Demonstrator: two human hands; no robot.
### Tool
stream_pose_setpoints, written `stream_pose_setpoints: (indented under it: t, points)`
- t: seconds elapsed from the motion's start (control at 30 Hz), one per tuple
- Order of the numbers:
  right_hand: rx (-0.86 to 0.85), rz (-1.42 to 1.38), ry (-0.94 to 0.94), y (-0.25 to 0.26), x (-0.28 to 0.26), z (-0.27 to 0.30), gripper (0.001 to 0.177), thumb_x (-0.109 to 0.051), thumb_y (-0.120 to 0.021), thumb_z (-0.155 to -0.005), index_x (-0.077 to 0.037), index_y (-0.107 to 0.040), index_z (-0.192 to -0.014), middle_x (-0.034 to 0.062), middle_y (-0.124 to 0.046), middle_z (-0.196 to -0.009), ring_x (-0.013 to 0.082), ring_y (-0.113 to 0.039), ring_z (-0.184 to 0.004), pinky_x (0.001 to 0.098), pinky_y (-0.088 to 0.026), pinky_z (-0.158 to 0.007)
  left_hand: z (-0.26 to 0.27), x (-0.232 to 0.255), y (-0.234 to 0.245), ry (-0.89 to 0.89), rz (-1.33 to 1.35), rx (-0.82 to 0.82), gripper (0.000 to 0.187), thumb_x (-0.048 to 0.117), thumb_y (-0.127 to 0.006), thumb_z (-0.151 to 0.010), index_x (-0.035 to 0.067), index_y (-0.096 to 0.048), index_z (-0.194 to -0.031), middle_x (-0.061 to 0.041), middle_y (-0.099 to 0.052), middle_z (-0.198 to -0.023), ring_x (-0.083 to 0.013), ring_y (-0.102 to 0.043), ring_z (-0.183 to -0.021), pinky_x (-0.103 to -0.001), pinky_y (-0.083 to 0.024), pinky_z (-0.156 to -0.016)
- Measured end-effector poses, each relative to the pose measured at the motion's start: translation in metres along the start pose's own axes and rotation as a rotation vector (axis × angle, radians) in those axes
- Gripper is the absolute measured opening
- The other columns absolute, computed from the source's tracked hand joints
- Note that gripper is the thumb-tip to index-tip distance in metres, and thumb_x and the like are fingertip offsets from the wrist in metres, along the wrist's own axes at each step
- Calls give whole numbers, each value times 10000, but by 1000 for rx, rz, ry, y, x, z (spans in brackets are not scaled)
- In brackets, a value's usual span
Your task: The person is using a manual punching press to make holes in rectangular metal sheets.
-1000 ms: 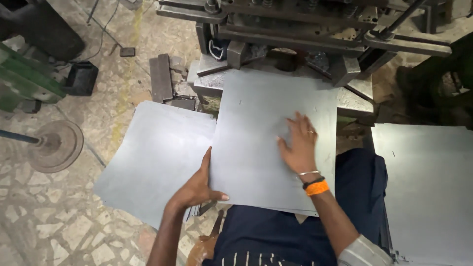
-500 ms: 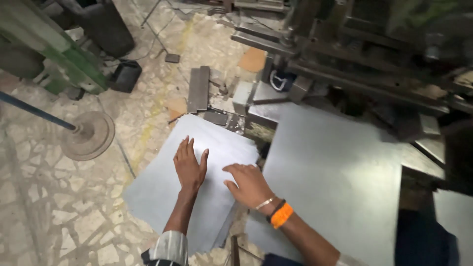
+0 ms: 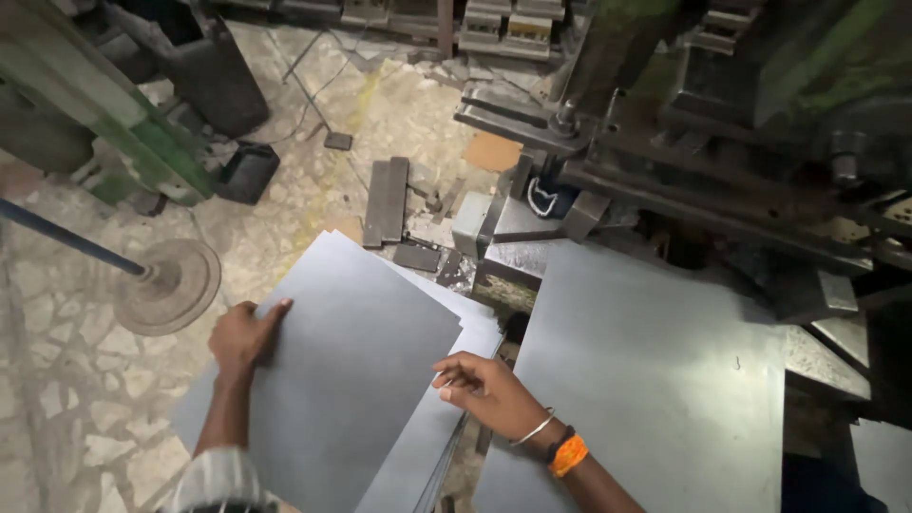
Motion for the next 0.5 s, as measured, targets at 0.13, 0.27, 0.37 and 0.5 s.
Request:
stream_pose_setpoints:
  t: [0.13,0.27,0.37,0.5]
  points:
    - [35,-351,30,15,17,5,312,-235,-612,-966,12,-700,-1136,143,-779,-1010,199,-758,-859,294,-597,-789,67,24,93,24,190,156,685,657,-630,-931,-10,-780,-968,-189,-736,-828,-366,-679,-770,-449,-517,-757]
    - [278,-503,72,38,30,35,366,-272,-568,-965,13,-652,-1179,197,-751,-1126,254,-745,-906,346,-618,-776,93,12,133,33,534,223,557,460,-717,-1014,-84,-721,-896,-153,-611,-740,-276,-533,-676,-385,-454,-688]
    - [290,-472,-59,35,30,67,505,-346,-515,-938,-33,-596,-1325,161,-739,-1193,237,-737,-967,363,-626,-811,108,25,118,40,759,163,529,392,-709,-1042,-105,-693,-863,-153,-577,-768,-242,-495,-698,-366,-436,-654]
    - [485,-539,-258,42,134,106,912,-509,-577,-895,-30,-220,-1583,123,-232,-1684,301,-184,-1564,521,-189,-1228,156,96,85,50,919,-183,564,395,-584,-1077,-25,-593,-701,-79,-400,-584,-205,-338,-490,-384,-260,-421]
Point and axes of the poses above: each hand's wrist, its own z-axis away from the middle knuckle, its own y-axis out of the back of the hand, x = y × z, the point moved 8 cm from there along -z, towards the middle knuckle
